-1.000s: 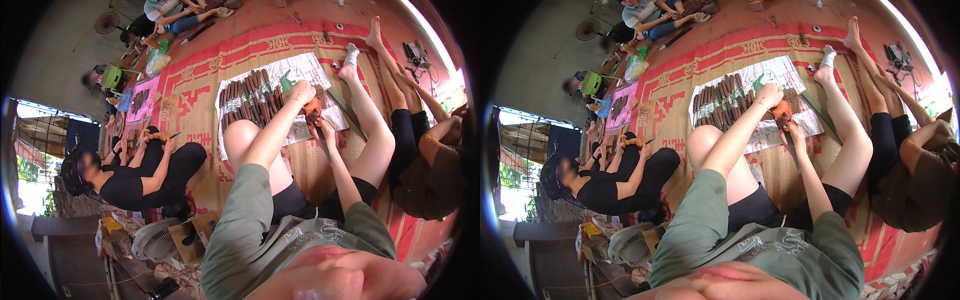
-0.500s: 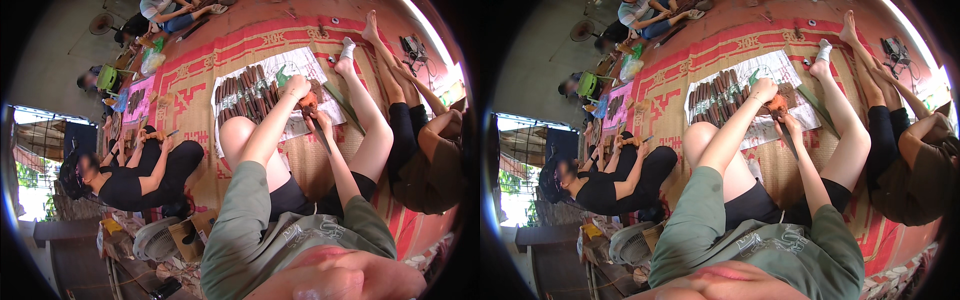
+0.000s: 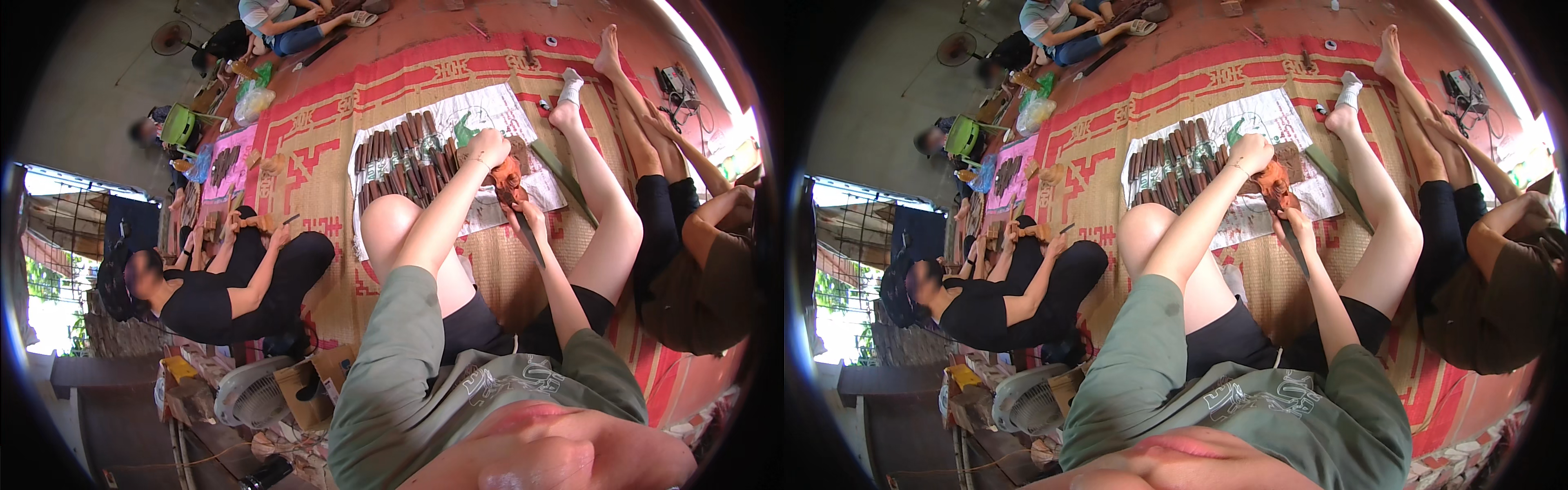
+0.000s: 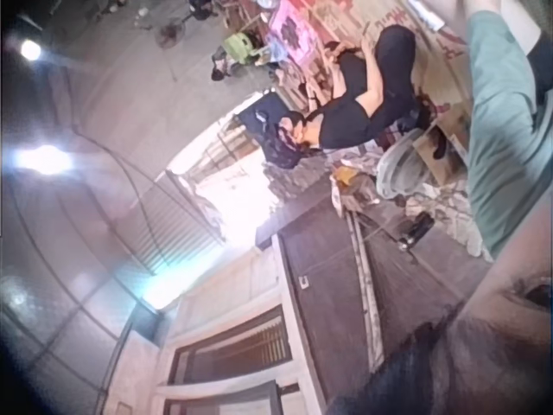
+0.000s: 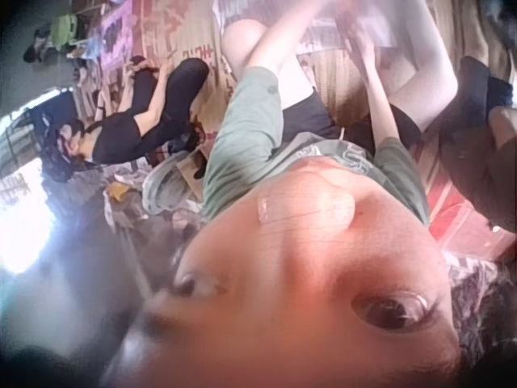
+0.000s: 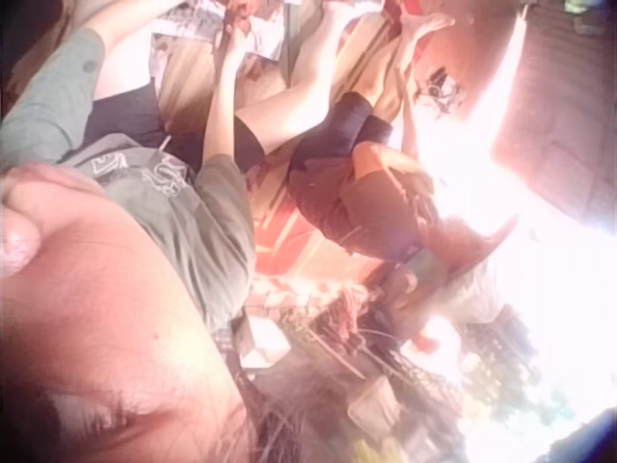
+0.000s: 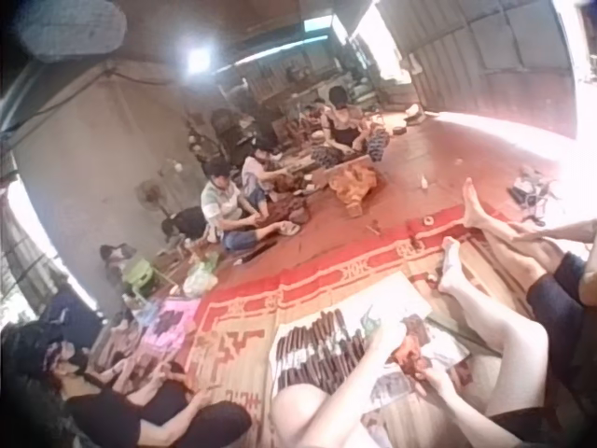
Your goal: The person sits on a mat and uses a knife to carve a small reddish-brown wooden object. They hold the object in their left hand and shape it with the knife in their right hand, occasionally rotating the piece to access different sides.
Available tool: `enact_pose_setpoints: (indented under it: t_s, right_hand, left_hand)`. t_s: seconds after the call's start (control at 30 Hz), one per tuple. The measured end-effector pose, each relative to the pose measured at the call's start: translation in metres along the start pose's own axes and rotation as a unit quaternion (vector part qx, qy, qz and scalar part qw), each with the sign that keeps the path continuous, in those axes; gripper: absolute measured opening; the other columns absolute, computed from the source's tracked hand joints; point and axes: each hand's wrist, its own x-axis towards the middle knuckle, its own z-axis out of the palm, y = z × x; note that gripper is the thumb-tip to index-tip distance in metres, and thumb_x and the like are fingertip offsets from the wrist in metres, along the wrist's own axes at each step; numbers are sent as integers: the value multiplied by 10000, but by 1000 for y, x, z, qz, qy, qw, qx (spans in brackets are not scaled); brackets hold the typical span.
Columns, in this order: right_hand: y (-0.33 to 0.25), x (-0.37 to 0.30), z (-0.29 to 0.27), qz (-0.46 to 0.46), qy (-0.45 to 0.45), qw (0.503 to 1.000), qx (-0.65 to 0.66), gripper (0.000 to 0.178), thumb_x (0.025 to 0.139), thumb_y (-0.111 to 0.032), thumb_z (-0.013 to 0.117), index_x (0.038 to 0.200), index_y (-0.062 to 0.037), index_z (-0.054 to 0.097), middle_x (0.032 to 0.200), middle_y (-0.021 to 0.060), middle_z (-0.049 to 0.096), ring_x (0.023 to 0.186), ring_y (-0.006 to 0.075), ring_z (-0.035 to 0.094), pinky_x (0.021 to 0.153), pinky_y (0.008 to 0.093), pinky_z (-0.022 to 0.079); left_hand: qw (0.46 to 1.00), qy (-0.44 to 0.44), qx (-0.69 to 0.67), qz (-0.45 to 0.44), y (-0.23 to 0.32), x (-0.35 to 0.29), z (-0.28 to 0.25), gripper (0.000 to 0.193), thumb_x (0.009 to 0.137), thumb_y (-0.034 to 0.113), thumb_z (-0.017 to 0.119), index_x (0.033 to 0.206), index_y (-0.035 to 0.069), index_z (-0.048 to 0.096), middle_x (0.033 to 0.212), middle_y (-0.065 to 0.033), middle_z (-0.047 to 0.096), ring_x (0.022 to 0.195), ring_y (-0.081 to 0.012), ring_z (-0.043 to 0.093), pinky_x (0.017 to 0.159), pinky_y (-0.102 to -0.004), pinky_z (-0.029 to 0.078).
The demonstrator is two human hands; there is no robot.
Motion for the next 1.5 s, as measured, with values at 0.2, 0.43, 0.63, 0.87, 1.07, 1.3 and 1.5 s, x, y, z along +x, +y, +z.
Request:
enact_pose_setpoints:
  t_s: [0.2, 0.43, 0.63, 0.87, 1.07, 1.3, 1.5]
  right_hand:
    - [-11, 15, 5, -9, 55, 998, 4, 145, 719, -25, 645, 783, 20, 524, 777, 165, 597, 692, 257, 612, 617, 295, 470]
    - [-12, 12, -6, -22, 35, 999, 20, 189, 670, -40, 679, 766, 12, 525, 814, 156, 598, 734, 309, 594, 655, 335, 475]
    - [-7, 16, 1, -32, 53, 998, 8, 188, 669, -44, 679, 763, 14, 527, 840, 168, 601, 760, 319, 597, 667, 336, 479]
    - [-17, 22, -4, -25, 31, 999, 17, 183, 680, -44, 655, 780, 21, 515, 825, 174, 590, 775, 330, 586, 680, 356, 467]
    - [-6, 10, -1, 21, 6, 1000, 5, 177, 700, -48, 646, 778, 18, 502, 795, 175, 572, 738, 312, 579, 641, 336, 459]
    - [-9, 13, 2, -13, 32, 999, 22, 172, 694, -49, 649, 776, 16, 512, 739, 154, 569, 694, 306, 569, 625, 334, 452]
    - [-11, 20, -1, 30, 12, 998, 53, 170, 697, -57, 647, 808, 19, 543, 760, 161, 579, 711, 318, 581, 631, 351, 462]
  left_hand:
    - [1000, 0, 13, 4, -8, 3, 1, 305, 724, 226, 462, 764, -14, 646, 810, -226, 615, 786, -352, 609, 719, -416, 492]
    - [1000, 8, 11, 3, -4, 4, 2, 303, 721, 226, 468, 766, -15, 646, 805, -229, 615, 786, -355, 611, 720, -417, 491]
    - [1000, 14, 11, 4, -1, 4, 3, 283, 716, 215, 456, 741, 11, 651, 788, -224, 613, 771, -360, 607, 712, -417, 488]
    - [1000, 1, 8, -1, -3, 2, 2, 296, 721, 225, 462, 757, 3, 654, 792, -223, 616, 772, -356, 611, 715, -415, 492]
    - [1000, 3, 10, 4, 2, 2, -2, 301, 729, 224, 456, 780, 2, 653, 822, -220, 618, 793, -346, 610, 729, -413, 490]
    - [1000, 2, 8, -9, -1, 2, -2, 290, 719, 220, 443, 749, 22, 653, 803, -219, 612, 789, -359, 599, 723, -420, 480]
    - [1000, -15, 23, -9, -5, 5, 0, 334, 744, 234, 441, 835, -19, 639, 885, -248, 598, 853, -370, 594, 781, -423, 472]
